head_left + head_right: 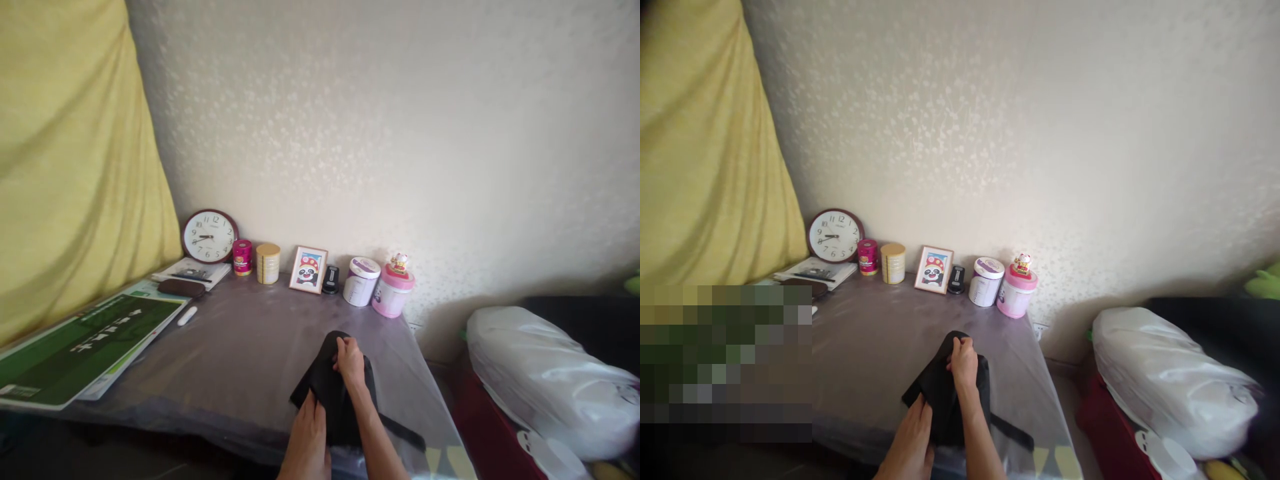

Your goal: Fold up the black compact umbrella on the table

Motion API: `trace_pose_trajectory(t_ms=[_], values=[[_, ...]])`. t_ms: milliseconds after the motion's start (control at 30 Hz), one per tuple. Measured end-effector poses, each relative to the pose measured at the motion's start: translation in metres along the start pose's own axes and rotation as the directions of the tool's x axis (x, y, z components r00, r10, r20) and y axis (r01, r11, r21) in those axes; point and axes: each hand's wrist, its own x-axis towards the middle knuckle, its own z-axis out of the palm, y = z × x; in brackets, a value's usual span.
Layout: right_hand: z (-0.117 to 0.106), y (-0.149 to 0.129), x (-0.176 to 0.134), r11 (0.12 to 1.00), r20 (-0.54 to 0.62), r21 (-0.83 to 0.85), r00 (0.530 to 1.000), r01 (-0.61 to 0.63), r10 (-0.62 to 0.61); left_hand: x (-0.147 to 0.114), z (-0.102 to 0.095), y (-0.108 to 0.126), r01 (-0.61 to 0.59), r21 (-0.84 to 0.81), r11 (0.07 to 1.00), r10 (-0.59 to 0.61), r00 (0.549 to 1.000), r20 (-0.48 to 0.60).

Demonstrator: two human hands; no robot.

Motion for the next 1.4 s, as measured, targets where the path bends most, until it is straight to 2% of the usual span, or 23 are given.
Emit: trace_pose_trajectory(t_ms=[133, 200, 300, 367, 433, 533, 633, 733, 800, 900, 967, 1067, 1233, 1300, 1400], values=[[-0.004, -0.011, -0.006, 0.996, 0.081, -0.081, 0.996, 0.047, -0.04, -0.005, -0.004, -0.008, -0.002, 0.066, 0.998, -0.004, 0.995, 0.099], [-0.006, -0.014, -0.009, 0.989, 0.117, -0.136, 0.992, 0.065, -0.049, -0.008, -0.002, -0.018, -0.042, 0.059, 0.997, 0.037, 0.996, 0.082], [-0.009, -0.015, -0.013, 0.98, 0.151, -0.174, 0.986, 0.098, -0.072, -0.013, 0.0, -0.028, -0.074, 0.046, 0.996, 0.077, 0.994, -0.076], [-0.009, -0.014, -0.014, 0.972, 0.165, -0.195, 0.981, 0.131, -0.099, -0.014, -0.002, -0.026, -0.082, 0.066, 0.994, 0.094, 0.976, -0.194], [-0.009, -0.013, -0.015, 0.961, 0.166, -0.22, 0.977, 0.169, -0.134, -0.012, -0.007, -0.018, -0.136, 0.085, 0.987, 0.152, 0.961, -0.232], [-0.007, -0.012, -0.015, 0.945, 0.159, -0.246, 0.971, 0.216, -0.18, -0.006, -0.01, -0.006, -0.218, 0.072, 0.973, 0.227, 0.961, -0.156], [-0.009, -0.011, -0.02, 0.939, 0.176, -0.204, 0.954, 0.276, -0.243, 0.0, -0.003, -0.003, -0.176, 0.031, 0.984, 0.178, 0.981, -0.08], [-0.016, -0.005, -0.034, 0.911, 0.191, -0.081, 0.903, 0.405, -0.385, 0.005, 0.006, -0.007, -0.118, 0.034, 0.992, 0.12, 0.991, -0.051], [-0.022, 0.002, -0.045, 0.848, 0.19, -0.024, 0.835, 0.53, -0.517, 0.007, 0.009, -0.007, -0.085, 0.061, 0.994, 0.087, 0.996, -0.025], [-0.024, 0.016, -0.053, 0.727, 0.201, -0.025, 0.716, 0.686, -0.668, 0.009, 0.009, -0.006, -0.034, 0.108, 0.994, 0.032, 0.999, 0.021], [-0.02, 0.026, -0.047, 0.684, 0.199, -0.057, 0.679, 0.728, -0.706, 0.009, 0.007, -0.004, -0.017, 0.13, 0.991, 0.014, 1.0, 0.022], [-0.01, 0.038, -0.023, 0.691, 0.166, -0.116, 0.7, 0.714, -0.695, 0.008, 0.001, -0.001, 0.008, 0.154, 0.988, -0.012, 1.0, 0.027], [-0.001, 0.044, 0.023, 0.733, 0.104, -0.175, 0.753, 0.657, -0.65, 0.006, -0.015, 0.01, 0.062, 0.203, 0.977, -0.083, 0.992, 0.098], [-0.001, 0.042, 0.03, 0.757, 0.035, -0.21, 0.779, 0.619, -0.626, 0.005, -0.019, 0.012, 0.075, 0.213, 0.974, -0.097, 0.991, 0.097], [-0.002, 0.042, 0.024, 0.799, -0.111, -0.231, 0.801, 0.555, -0.588, 0.004, -0.017, 0.01, 0.073, 0.218, 0.973, -0.084, 0.996, 0.041]])
